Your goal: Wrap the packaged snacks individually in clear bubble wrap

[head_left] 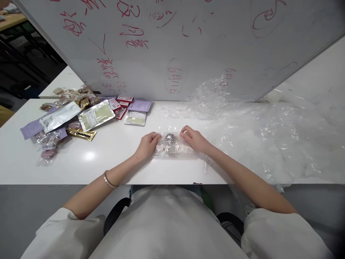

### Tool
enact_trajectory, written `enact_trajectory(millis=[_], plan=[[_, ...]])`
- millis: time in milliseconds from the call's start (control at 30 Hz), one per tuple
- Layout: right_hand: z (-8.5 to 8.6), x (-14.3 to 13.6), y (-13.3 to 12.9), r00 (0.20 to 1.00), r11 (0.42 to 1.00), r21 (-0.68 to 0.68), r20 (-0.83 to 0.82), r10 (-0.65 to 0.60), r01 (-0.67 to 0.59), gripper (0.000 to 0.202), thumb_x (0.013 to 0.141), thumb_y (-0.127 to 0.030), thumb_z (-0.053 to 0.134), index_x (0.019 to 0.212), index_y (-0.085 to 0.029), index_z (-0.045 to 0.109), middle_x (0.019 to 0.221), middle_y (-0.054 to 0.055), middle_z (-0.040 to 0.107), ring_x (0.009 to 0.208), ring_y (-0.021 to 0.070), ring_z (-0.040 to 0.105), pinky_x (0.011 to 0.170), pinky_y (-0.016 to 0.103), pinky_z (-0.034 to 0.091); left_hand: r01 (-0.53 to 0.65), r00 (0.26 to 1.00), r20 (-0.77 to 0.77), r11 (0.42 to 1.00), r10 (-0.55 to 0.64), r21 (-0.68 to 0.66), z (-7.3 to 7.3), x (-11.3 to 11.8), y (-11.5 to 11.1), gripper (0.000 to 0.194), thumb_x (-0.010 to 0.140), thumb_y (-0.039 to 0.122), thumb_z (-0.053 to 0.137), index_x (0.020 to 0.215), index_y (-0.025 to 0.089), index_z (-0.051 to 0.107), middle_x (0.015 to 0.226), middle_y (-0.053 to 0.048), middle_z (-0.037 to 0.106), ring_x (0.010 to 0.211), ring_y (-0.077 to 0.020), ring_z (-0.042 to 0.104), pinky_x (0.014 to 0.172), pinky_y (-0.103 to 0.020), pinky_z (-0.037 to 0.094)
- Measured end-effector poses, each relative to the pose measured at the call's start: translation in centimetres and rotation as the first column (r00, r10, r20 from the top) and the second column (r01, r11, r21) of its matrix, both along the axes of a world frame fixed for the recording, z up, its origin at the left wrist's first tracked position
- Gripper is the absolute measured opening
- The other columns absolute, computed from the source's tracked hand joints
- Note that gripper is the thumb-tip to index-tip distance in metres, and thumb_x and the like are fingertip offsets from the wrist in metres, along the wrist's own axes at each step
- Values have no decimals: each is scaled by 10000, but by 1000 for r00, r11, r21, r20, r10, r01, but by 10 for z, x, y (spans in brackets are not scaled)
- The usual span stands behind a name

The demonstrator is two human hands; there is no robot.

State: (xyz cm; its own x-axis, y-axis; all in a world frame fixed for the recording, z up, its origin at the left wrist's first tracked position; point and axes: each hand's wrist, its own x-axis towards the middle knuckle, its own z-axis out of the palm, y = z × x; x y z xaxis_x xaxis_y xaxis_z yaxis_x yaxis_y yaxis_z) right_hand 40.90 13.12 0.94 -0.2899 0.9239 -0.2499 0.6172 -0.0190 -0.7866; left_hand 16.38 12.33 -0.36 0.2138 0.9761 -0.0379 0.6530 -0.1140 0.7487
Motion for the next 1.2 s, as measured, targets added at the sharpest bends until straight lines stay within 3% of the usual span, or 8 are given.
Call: enact_trajectory(millis=[167, 367, 500, 667, 767, 933, 1067, 1200], plan=[[-5, -15, -7, 870, 968, 211, 492, 13, -134, 160, 1004, -274, 360, 990, -199, 501, 785, 28, 619, 553, 142, 461, 549, 281, 265, 60, 883, -467, 998, -49, 8, 2, 7, -2, 282, 1019, 367, 369, 1088, 173, 561, 719, -61, 673, 687, -243, 659, 664, -308, 415], [-13, -7, -22, 895, 950, 292, 445, -33, -110, 51, 889, -180, 440, 847, -207, 434, 892, 44, 552, 593, 132, 450, 543, 282, 304, 150, 822, -567, 981, -56, 120, -3, 7, -6, 375, 1027, 432, 360, 1173, 130, 526, 826, -120, 686, 810, -289, 694, 715, -383, 504], [-17, 5, -25, 945, 918, 368, 327, 20, -147, 87, 840, -161, 459, 808, -220, 404, 970, 53, 515, 638, 132, 474, 578, 292, 386, 433, 881, -389, 789, -269, 436, -7, -4, -9, 523, 981, 434, 494, 1414, 161, 388, 1339, -224, 552, 1299, -345, 513, 1025, -529, 454], [-15, 15, -30, 970, 905, 398, 235, 60, -153, 42, 873, -183, 459, 857, -200, 494, 1114, 125, 561, 844, 196, 615, 752, 372, 527, 767, 639, -375, 590, -672, 251, -6, -18, -16, 975, 831, 672, 606, 1560, 190, 173, 1591, -207, 291, 1478, -388, 258, 1178, -567, 298], [-9, 18, -44, 951, 797, 557, 301, 69, -234, 260, 912, -244, 468, 1132, -136, 557, 1326, 217, 532, 1210, 309, 563, 987, 521, 484, 763, 638, -383, 614, -668, 200, -7, -21, -20, 786, 922, 400, 561, 1566, 186, 166, 1606, -178, 277, 1500, -355, 219, 1207, -549, 250], [-12, 26, -78, 757, 532, 540, 421, 500, -652, 767, 882, -456, 573, 1492, -47, 350, 1531, 230, 395, 1466, 322, 308, 1182, 545, 315, 756, 646, -299, 642, -702, 126, 0, -32, -19, 704, 819, 118, 533, 1499, 173, 359, 1554, -184, 362, 1479, -319, 294, 1141, -462, 390], [-26, 36, -88, 859, 706, 489, 280, 429, -512, 465, 974, -270, 393, 1412, -162, 507, 1422, 136, 561, 1381, 249, 465, 1118, 481, 431, 649, 760, -12, 760, -649, 35, 5, -40, -13, 426, 876, 189, 515, 1292, 217, 603, 1403, -117, 570, 1336, -264, 514, 1094, -415, 429], [-28, 28, -80, 998, 945, 326, 64, -14, -8, 333, 1005, -363, 327, 1155, -243, 599, 1061, 69, 719, 902, 222, 693, 800, 391, 558, 197, 966, 182, 978, -181, -71, 0, -22, -10, 294, 929, 419, 504, 906, 185, 681, 883, -58, 713, 828, -198, 658, 782, -327, 516]])
